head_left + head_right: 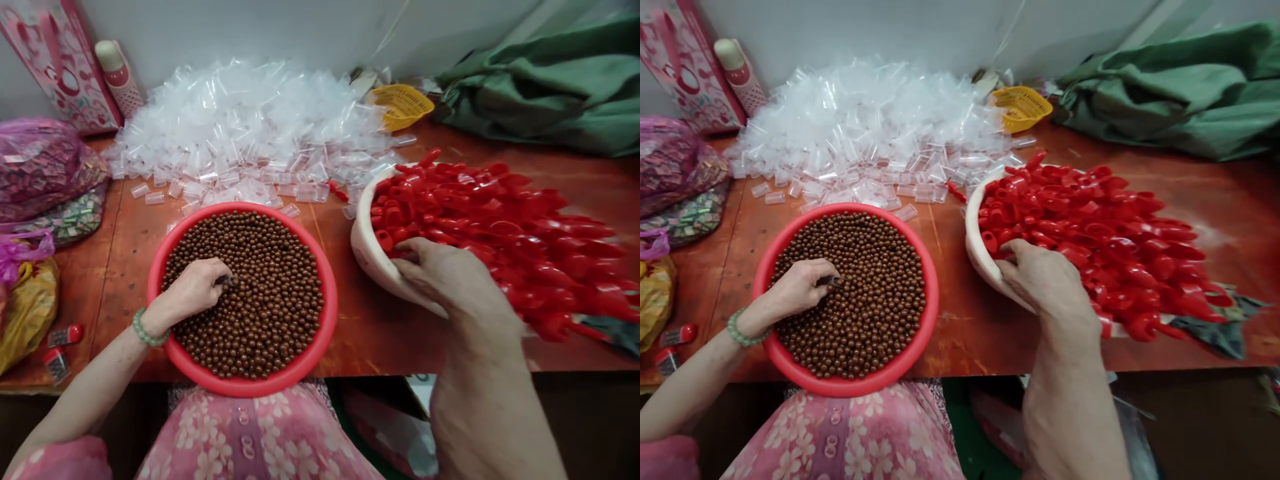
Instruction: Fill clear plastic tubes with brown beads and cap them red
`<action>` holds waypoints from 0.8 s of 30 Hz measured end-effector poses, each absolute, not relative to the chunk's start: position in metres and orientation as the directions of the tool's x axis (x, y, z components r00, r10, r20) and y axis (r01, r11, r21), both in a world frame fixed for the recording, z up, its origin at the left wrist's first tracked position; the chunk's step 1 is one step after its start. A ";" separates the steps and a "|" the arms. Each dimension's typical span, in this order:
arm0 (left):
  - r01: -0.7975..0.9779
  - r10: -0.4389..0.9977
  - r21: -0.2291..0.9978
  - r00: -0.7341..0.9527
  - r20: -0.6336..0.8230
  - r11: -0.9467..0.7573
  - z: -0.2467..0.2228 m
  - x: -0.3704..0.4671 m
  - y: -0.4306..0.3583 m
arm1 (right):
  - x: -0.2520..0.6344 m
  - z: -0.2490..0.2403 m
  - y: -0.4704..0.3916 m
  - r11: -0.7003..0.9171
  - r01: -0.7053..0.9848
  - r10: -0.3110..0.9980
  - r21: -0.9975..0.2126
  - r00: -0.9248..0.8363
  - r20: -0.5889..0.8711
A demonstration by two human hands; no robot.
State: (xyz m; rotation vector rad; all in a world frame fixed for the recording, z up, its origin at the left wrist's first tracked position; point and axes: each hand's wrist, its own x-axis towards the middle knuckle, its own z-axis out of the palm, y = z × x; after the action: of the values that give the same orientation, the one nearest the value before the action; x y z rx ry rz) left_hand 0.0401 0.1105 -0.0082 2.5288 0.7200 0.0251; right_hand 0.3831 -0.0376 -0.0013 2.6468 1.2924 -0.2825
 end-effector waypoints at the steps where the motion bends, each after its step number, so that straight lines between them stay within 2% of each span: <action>1: 0.467 0.509 0.529 0.858 -0.076 -0.708 -0.007 0.038 0.110 | 0.383 -0.001 -0.038 -0.611 0.788 0.754 0.068 0.607 -0.251; 3: 0.438 0.526 0.591 0.850 -0.027 -0.678 -0.005 0.034 0.109 | 0.383 -0.001 -0.039 -0.625 0.779 0.746 0.038 0.612 -0.262; 7: 0.407 0.534 0.676 0.845 -0.024 -0.614 -0.004 0.030 0.105 | 0.384 -0.002 -0.040 -0.623 0.781 0.768 -0.049 0.599 -0.225; 11: 0.300 0.587 0.917 0.804 -0.093 -0.265 -0.001 0.028 0.102 | 0.388 -0.005 -0.042 -0.599 0.792 0.797 -0.122 0.573 -0.194; 13: 0.229 0.614 0.969 0.779 -0.128 -0.089 0.002 0.027 0.101 | 0.389 -0.007 -0.044 -0.581 0.800 0.812 -0.151 0.555 -0.182; 15: 0.191 0.612 0.981 0.777 -0.147 -0.007 0.006 0.028 0.100 | 0.390 -0.009 -0.046 -0.579 0.797 0.815 -0.174 0.558 -0.157; 19: 0.185 0.603 0.982 0.786 -0.135 -0.021 0.010 0.029 0.098 | 0.393 -0.011 -0.050 -0.627 0.741 0.777 -0.240 0.617 -0.127; 21: 0.223 0.609 0.970 0.785 -0.117 -0.101 0.008 0.030 0.098 | 0.391 -0.008 -0.052 -0.674 0.645 0.718 -0.359 0.687 -0.112; 24: 0.320 0.592 0.905 0.800 -0.098 -0.281 0.003 0.028 0.102 | 0.380 0.003 -0.056 -0.664 0.390 0.546 -0.638 0.836 -0.058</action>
State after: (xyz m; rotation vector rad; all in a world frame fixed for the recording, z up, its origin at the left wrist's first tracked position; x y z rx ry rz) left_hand 0.0281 0.1018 0.0035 1.8892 0.6903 0.3101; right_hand 0.3801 -0.0559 0.0031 3.6115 1.0344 -0.4912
